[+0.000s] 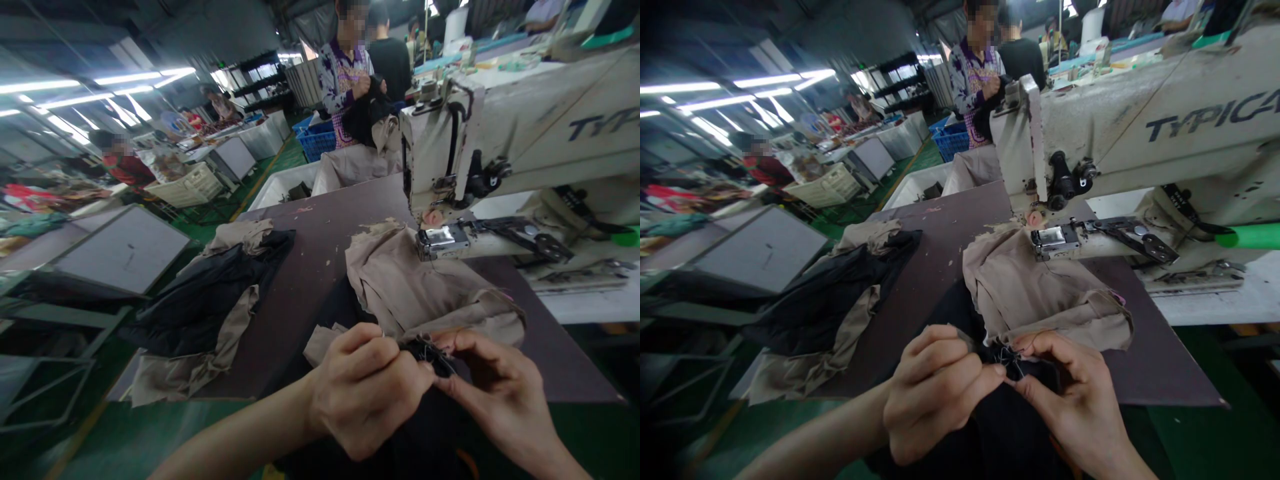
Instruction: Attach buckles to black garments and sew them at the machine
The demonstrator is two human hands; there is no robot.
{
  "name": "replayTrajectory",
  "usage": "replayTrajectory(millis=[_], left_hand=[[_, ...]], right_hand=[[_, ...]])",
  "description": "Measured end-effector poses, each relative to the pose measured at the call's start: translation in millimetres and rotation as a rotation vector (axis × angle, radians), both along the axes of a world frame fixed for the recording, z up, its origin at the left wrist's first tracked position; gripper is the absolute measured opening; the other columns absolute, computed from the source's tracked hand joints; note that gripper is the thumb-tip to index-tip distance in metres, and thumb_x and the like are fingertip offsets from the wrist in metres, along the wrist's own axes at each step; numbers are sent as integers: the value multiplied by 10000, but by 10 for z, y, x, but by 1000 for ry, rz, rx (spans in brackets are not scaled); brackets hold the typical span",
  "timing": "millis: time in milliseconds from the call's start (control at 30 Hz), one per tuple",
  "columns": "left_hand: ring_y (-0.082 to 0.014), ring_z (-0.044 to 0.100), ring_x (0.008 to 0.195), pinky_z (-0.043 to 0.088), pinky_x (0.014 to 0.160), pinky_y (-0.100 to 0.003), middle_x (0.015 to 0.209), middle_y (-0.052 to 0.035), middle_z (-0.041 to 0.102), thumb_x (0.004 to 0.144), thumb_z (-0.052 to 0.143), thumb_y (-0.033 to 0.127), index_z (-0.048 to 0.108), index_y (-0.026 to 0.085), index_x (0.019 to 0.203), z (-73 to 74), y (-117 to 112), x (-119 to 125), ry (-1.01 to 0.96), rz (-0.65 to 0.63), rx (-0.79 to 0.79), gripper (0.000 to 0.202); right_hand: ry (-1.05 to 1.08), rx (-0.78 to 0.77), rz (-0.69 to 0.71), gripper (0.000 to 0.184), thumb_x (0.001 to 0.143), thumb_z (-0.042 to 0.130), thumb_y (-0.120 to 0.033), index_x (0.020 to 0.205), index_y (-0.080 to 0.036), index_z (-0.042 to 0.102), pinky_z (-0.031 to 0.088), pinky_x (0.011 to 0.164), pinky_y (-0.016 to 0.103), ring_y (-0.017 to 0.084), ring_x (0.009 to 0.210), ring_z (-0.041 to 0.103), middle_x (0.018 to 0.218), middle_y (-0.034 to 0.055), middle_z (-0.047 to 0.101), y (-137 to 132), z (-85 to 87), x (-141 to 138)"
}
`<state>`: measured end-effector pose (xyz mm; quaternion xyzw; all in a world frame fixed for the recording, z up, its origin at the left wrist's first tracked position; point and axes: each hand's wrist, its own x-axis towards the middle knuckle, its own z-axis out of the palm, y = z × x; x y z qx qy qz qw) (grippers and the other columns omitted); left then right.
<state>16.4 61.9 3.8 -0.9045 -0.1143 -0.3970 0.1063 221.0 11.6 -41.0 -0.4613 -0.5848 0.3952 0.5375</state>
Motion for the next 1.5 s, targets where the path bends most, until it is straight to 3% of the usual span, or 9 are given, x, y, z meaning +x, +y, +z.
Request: replayTrajectory(millis=[200, 467, 633, 733, 1067, 1200, 1333, 1500], left_hand=[[-177, 546, 789, 431, 658, -336, 857, -62, 671, 838, 542, 118, 692, 94, 939, 23, -10, 39, 25, 5, -138, 183], [-163, 503, 781, 437, 706, -329, 820, -40, 645, 822, 582, 75, 653, 114, 963, 77, -48, 135, 18, 93, -334, 163], [-153, 530, 784, 432, 677, -321, 833, -30, 662, 881, 540, 130, 678, 101, 955, 74, -26, 135, 25, 35, -136, 159], [-145, 556, 796, 435, 679, -320, 866, -21, 676, 855, 616, 168, 700, 105, 967, 82, -17, 130, 70, 14, -36, 153], [-175, 540, 789, 413, 636, -333, 871, -51, 674, 826, 650, 151, 684, 72, 979, 74, -52, 213, 94, 51, -83, 175], [-171, 516, 777, 420, 683, -338, 830, -40, 653, 880, 563, 131, 658, 101, 985, 117, -39, 220, 109, 81, -329, 144], [-168, 530, 862, 440, 799, -322, 901, -35, 635, 934, 536, 232, 643, 160, 972, 349, 44, 206, 240, 131, -684, 134], [-186, 511, 943, 437, 841, -322, 986, -48, 592, 943, 523, 264, 644, 168, 965, 605, 148, 177, 488, 113, -791, 156]], right_hand=[[184, -178, 62, 246, 693, 830, -154, 894, -194, 693, 577, 751, 206, 166, 828, 689, 884, 26, 708, 39, 12, 1], [412, -292, 209, 193, 751, 791, -119, 877, -195, 667, 542, 710, 153, 104, 769, 654, 827, -7, 683, 84, 72, -15], [465, -307, 218, 180, 757, 806, -183, 884, -197, 678, 514, 694, 133, 90, 750, 629, 803, -11, 670, 78, -10, -2], [501, -324, 235, 185, 755, 813, -207, 883, -192, 680, 503, 686, 136, 88, 734, 614, 794, -9, 659, 76, -57, 8], [678, -465, 221, 254, 712, 847, -197, 877, -184, 654, 477, 639, 125, 66, 697, 573, 799, -13, 619, 76, -132, 15], [604, -426, 220, 223, 736, 827, -197, 869, -183, 649, 478, 651, 136, 75, 705, 575, 785, -11, 622, 64, -116, 23], [432, -322, 229, 193, 775, 792, -190, 892, -201, 639, 489, 722, 177, 103, 782, 596, 838, -5, 646, 66, -57, 35], [329, -318, 324, 269, 795, 778, -204, 911, -219, 536, 448, 732, 205, 111, 820, 549, 866, -24, 586, 113, 25, 57]])
